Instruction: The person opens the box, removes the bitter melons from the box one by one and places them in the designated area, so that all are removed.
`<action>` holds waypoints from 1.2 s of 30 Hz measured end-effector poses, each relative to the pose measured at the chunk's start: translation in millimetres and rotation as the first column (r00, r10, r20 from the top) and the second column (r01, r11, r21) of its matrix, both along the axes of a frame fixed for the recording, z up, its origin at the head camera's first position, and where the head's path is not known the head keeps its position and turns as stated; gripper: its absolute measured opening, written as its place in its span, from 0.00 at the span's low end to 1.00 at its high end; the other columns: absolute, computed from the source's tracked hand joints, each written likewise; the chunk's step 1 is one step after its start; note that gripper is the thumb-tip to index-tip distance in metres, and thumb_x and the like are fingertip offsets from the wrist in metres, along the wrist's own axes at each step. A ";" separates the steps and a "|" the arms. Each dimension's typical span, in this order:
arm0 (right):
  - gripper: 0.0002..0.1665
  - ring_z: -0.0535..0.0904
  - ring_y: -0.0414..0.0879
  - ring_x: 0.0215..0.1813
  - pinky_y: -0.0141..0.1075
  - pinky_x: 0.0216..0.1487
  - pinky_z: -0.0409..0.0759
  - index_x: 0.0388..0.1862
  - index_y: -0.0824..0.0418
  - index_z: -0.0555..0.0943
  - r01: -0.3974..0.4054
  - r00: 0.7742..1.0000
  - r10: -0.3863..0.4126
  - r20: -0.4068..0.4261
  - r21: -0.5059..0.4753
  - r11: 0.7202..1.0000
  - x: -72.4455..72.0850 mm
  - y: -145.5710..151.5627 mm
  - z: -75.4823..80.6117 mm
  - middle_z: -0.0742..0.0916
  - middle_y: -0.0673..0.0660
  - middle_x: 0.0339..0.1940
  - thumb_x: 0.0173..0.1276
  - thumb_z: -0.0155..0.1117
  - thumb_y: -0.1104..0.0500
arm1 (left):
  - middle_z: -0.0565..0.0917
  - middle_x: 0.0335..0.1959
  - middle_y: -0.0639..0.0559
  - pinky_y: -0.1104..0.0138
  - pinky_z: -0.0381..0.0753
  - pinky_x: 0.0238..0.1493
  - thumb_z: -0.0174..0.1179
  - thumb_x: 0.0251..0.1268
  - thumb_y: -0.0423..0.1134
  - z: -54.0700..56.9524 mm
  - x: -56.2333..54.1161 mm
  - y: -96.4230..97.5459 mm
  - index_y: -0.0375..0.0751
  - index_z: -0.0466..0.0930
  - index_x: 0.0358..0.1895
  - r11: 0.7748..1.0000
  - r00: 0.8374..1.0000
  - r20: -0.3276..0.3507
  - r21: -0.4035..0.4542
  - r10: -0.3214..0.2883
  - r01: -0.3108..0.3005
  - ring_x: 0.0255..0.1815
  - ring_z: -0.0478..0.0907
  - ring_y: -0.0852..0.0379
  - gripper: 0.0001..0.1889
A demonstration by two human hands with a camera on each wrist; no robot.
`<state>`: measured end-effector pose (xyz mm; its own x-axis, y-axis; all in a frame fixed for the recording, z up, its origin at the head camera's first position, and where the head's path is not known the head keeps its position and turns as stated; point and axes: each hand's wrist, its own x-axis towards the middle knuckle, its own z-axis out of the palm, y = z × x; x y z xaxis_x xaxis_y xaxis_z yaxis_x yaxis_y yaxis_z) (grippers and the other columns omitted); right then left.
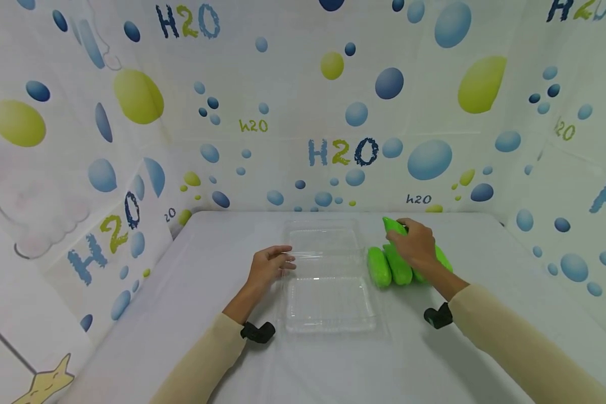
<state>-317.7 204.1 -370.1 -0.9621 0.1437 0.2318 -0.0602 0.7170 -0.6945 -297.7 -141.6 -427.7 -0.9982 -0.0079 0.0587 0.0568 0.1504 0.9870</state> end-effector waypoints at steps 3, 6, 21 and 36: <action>0.34 0.77 0.59 0.53 0.53 0.50 0.77 0.69 0.66 0.75 0.020 1.000 -0.020 -0.002 0.016 1.000 0.6 6.6 -2.0 0.81 0.67 0.64 0.69 0.59 0.50 | 0.87 0.47 0.40 0.62 0.88 0.48 0.56 0.74 0.34 -0.4 -0.3 0.3 0.30 0.78 0.62 1.000 1.000 0.002 0.004 -0.002 0.002 0.44 0.88 0.48 0.18; 0.34 0.77 0.61 0.55 0.56 0.52 0.78 0.70 0.66 0.74 0.035 0.999 -0.035 -0.001 0.027 0.999 1.0 13.0 -2.5 0.80 0.69 0.65 0.69 0.59 0.51 | 0.87 0.48 0.39 0.62 0.88 0.48 0.56 0.74 0.33 -0.8 0.0 0.3 0.30 0.78 0.62 1.000 1.000 0.002 0.008 -0.004 0.004 0.44 0.88 0.48 0.18; 0.37 0.73 0.70 0.64 0.64 0.57 0.75 0.74 0.67 0.70 0.104 0.995 -0.104 0.001 0.065 0.992 -3.6 49.8 -4.5 0.75 0.74 0.68 0.70 0.59 0.50 | 0.87 0.47 0.40 0.63 0.88 0.47 0.56 0.74 0.34 -2.4 -0.6 -0.2 0.30 0.78 0.62 1.000 1.000 0.003 0.015 -0.003 0.003 0.44 0.88 0.49 0.17; 0.38 0.67 0.74 0.69 0.67 0.67 0.66 0.79 0.67 0.61 0.154 0.988 -0.154 -0.009 0.108 0.982 -9.3 75.5 -17.6 0.72 0.77 0.68 0.78 0.54 0.49 | 0.86 0.48 0.37 0.62 0.88 0.48 0.56 0.74 0.33 -2.2 -1.7 -0.9 0.30 0.78 0.62 1.000 1.000 -0.007 0.018 -0.015 0.015 0.45 0.88 0.48 0.18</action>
